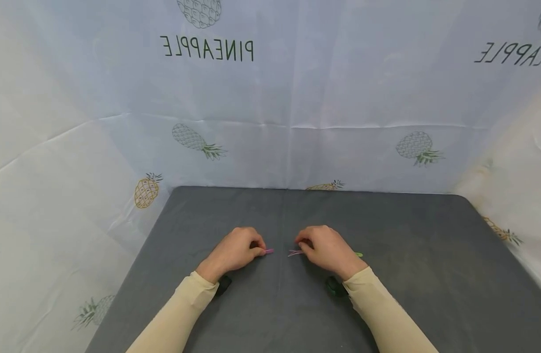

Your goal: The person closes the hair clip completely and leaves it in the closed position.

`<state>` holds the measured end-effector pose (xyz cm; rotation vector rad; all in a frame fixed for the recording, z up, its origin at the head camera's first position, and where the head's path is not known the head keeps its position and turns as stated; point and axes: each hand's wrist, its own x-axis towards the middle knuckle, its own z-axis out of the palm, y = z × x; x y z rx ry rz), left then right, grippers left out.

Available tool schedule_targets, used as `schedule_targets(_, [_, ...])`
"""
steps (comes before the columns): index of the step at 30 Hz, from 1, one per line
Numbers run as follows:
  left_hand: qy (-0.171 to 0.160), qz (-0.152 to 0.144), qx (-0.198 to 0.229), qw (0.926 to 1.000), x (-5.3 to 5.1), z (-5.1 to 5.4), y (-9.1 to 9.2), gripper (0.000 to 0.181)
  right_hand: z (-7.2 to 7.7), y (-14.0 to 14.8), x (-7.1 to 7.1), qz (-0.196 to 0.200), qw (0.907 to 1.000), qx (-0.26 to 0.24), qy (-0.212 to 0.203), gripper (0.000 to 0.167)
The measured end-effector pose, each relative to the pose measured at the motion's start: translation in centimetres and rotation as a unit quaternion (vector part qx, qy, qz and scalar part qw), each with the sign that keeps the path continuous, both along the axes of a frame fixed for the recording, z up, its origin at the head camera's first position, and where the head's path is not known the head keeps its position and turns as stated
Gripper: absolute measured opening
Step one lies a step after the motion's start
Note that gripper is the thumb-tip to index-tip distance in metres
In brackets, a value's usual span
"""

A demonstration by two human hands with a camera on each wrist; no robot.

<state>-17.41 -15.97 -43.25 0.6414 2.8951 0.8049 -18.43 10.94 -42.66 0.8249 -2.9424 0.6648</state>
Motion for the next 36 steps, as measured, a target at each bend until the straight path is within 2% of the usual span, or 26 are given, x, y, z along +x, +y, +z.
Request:
schedule_targets(6, [-0.007,-0.01,-0.002,0.9999,0.1,-0.6,-0.3,0.01,-0.7,0.3,0.4,-0.002,0.9998,0.005,-0.018,0.01])
schedule_targets(11, [0.001,-0.009,-0.007,0.9999,0.2,-0.8,-0.6,0.009,-1.1,0.3,0.4,0.007,0.9997,0.008,-0.021,0.009])
schedule_targets(18, [-0.016,0.013,-0.001,0.9998,-0.3,-0.7,-0.3,0.004,-1.1,0.5,0.2,0.007,0.9997,0.016,-0.015,0.008])
schedule_targets(21, [-0.012,0.026,-0.007,0.9996,-0.3,-0.7,-0.2,0.003,-1.0,0.5,0.1,0.008,0.9997,0.018,-0.017,0.008])
schedule_targets(26, [0.016,0.032,-0.031,0.9989,-0.2,-0.2,0.5,0.011,-1.0,0.5,0.0,0.006,0.9996,0.019,-0.019,0.007])
schedule_targets(32, [0.039,0.016,-0.055,0.9976,-0.2,1.0,2.3,0.017,-0.9,0.7,-0.3,0.007,0.9996,0.016,-0.024,0.007])
schedule_targets(36, [0.044,0.004,-0.06,0.9972,-0.4,1.3,3.7,0.019,-0.9,0.8,-0.4,0.007,0.9996,0.019,-0.02,0.007])
